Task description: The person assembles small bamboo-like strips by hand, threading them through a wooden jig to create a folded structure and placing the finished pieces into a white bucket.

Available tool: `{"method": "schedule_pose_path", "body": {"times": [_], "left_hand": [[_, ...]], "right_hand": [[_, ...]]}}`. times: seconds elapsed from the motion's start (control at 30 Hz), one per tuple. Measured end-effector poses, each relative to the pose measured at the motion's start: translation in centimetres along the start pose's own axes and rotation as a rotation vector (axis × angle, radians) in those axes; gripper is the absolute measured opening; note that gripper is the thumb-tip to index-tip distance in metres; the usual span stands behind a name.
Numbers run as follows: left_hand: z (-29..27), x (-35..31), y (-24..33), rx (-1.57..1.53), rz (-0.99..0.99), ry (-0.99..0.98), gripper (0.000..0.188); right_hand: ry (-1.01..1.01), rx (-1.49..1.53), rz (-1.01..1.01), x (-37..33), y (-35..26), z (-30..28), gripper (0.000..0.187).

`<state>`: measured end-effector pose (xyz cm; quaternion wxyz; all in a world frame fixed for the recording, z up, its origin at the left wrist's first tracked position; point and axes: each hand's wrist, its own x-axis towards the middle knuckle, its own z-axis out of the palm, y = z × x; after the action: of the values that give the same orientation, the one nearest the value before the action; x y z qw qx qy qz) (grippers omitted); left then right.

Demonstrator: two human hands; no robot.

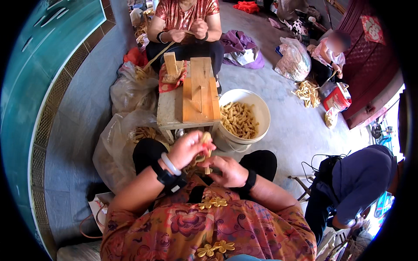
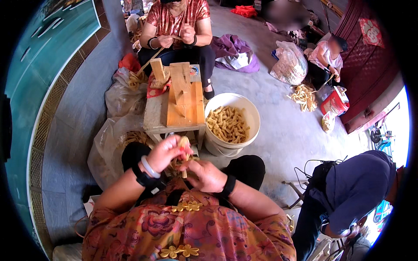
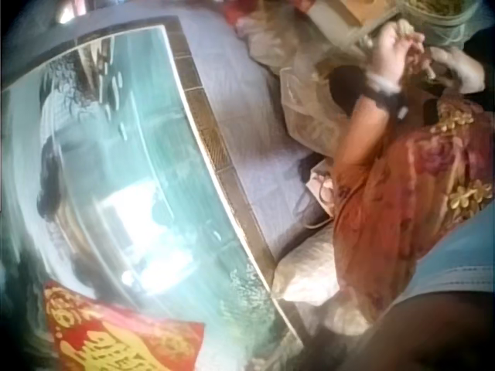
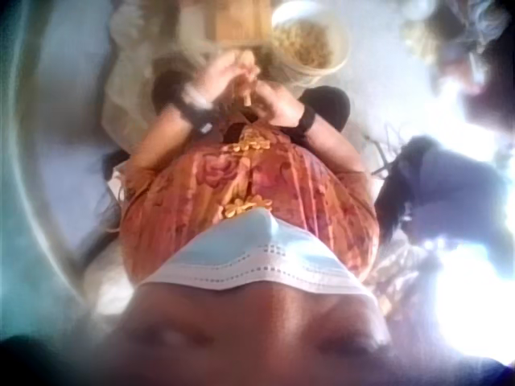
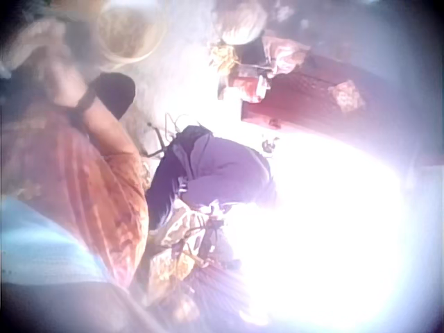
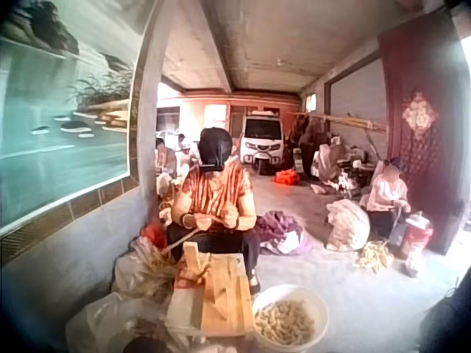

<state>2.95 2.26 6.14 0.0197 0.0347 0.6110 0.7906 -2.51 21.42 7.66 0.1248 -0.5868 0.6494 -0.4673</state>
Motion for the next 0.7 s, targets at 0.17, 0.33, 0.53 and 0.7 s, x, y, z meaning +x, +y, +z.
{"method": "schedule_pose_path", "body": {"times": [0.17, 0.33, 0.53, 0.7], "left_hand": [[0.2, 0.1, -2.5, 1.066, 0.554, -0.061, 0.013], [-2.0, -0.4, -4.8, 0.074, -0.406, -0.301, 0.018], [0.1, 0.2, -2.3, 0.905, 0.407, -0.062, 0.03], [-0.5, 0.0, -3.6, 0.976, 0.451, 0.074, 0.023]], "right_hand": [[0.174, -0.171, 0.094, -1.0, 3.4, 1.2, 0.023], [0.295, 0.056, 0.232, -1.0, 5.0, 2.1, 0.008], [0.237, 1.327, 0.76, -1.5, 10.2, 1.7, 0.009], [0.2, 0.838, 0.674, 0.2, 7.3, 1.0, 0.017]]}}
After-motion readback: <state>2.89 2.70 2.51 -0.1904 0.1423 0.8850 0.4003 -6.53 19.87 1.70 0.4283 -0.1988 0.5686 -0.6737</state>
